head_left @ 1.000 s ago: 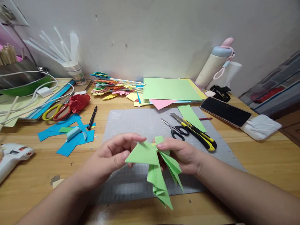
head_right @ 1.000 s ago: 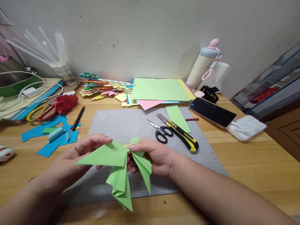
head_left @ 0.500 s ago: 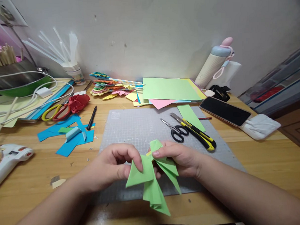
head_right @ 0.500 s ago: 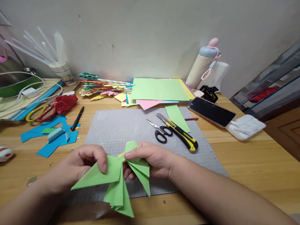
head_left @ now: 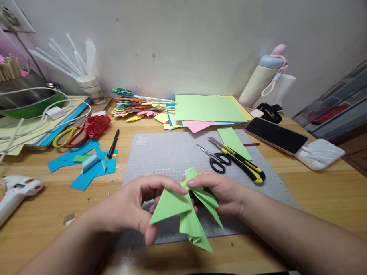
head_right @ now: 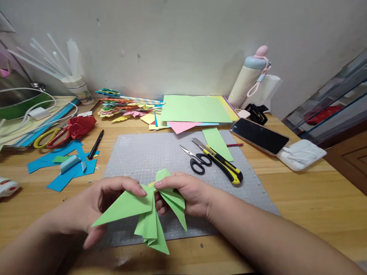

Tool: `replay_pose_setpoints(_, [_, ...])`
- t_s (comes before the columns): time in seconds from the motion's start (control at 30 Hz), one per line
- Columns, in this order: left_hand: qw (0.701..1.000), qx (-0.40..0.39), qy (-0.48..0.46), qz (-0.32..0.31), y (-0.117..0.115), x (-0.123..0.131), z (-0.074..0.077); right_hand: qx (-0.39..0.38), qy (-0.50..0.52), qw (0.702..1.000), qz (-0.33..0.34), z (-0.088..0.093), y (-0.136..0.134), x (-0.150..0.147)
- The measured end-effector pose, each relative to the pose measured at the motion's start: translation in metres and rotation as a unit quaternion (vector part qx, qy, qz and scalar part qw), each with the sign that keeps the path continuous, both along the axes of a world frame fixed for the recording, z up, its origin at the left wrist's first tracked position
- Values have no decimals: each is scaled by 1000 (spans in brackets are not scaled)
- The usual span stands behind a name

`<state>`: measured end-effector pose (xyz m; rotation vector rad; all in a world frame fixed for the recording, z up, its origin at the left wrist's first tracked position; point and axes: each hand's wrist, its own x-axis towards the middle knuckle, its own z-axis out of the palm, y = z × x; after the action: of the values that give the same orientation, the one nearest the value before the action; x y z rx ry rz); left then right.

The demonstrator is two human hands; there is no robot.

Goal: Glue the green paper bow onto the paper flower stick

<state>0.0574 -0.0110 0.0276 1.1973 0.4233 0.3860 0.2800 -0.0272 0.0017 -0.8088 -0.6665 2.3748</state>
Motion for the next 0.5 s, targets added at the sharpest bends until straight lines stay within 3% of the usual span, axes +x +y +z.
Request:
replay_pose_setpoints(0.13, [998,-33,28,39,0,-3,-3,-1,-6,1000,6,-1,1,0])
replay_pose_setpoints(0.3, [996,-85,3,11,-1,-1,-5,8,-1,1000,10,-3,-1,-2])
replay_pose_setpoints(0.5, [998,14,39,52,2,4,-2,59,-10,997,-39,-2,-3,-4])
